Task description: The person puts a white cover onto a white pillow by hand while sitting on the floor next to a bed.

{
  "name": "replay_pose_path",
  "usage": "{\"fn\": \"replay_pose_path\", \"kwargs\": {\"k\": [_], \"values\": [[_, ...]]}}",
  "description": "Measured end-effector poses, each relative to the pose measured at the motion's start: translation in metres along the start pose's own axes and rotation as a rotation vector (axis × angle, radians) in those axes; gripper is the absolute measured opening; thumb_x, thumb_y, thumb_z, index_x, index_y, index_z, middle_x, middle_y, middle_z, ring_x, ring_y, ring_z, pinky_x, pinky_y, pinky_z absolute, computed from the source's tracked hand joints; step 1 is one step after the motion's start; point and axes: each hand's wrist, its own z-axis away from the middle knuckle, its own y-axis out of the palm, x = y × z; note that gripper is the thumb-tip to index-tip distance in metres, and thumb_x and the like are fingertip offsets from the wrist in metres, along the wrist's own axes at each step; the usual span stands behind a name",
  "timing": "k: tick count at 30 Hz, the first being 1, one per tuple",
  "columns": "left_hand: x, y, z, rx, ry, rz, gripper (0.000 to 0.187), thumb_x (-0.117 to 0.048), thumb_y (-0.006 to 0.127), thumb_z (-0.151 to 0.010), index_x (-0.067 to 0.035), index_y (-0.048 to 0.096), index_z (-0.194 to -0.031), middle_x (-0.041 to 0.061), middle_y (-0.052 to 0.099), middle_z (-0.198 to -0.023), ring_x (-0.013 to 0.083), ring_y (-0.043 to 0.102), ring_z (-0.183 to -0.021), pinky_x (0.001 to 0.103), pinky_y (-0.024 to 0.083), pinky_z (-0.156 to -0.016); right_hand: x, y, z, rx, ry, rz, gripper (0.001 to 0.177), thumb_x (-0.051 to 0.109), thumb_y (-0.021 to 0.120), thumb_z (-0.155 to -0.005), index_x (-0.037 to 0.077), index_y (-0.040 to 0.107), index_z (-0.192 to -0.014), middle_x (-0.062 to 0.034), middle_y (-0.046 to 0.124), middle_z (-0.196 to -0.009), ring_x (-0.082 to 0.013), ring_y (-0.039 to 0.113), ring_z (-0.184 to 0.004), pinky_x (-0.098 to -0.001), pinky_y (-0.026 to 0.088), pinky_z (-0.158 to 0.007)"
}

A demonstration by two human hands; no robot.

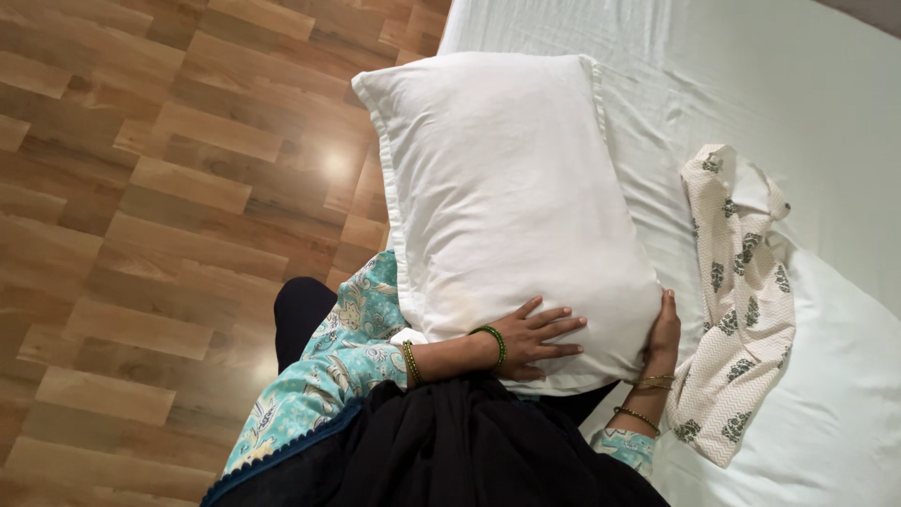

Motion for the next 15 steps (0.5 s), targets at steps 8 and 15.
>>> {"fn": "replay_pose_path", "kwargs": {"k": [8,15], "values": [[-0.003,-0.009,0.019,-0.018,0.008,0.021,0.090,-0.061,0.070,-0.084,-0.031,0.031,-0.160,0.005,0.006,-0.173,0.0302,0.009,-0.160,0.064,0.013,-0.125,0.006,-0.006,0.024,-0.316,-0.285,0.295,0.045,0.035,0.051,-0.112,-0.006,0.062,-0.128,-0.0272,0.064,-0.135,-0.0398,0.060,-0.119,-0.0439,0.049,-0.105],[-0.007,-0.011,0.042,0.052,0.063,0.045,0.095,-0.067,0.074,-0.075,-0.030,0.040,-0.156,0.007,0.006,-0.172,0.0323,0.004,-0.159,0.067,0.011,-0.124,0.050,0.022,0.098,-0.459,-0.952,0.595,0.042,0.030,0.048,-0.117,0.002,0.054,-0.147,-0.0182,0.052,-0.157,-0.0330,0.048,-0.147,-0.0492,0.040,-0.125]]}}
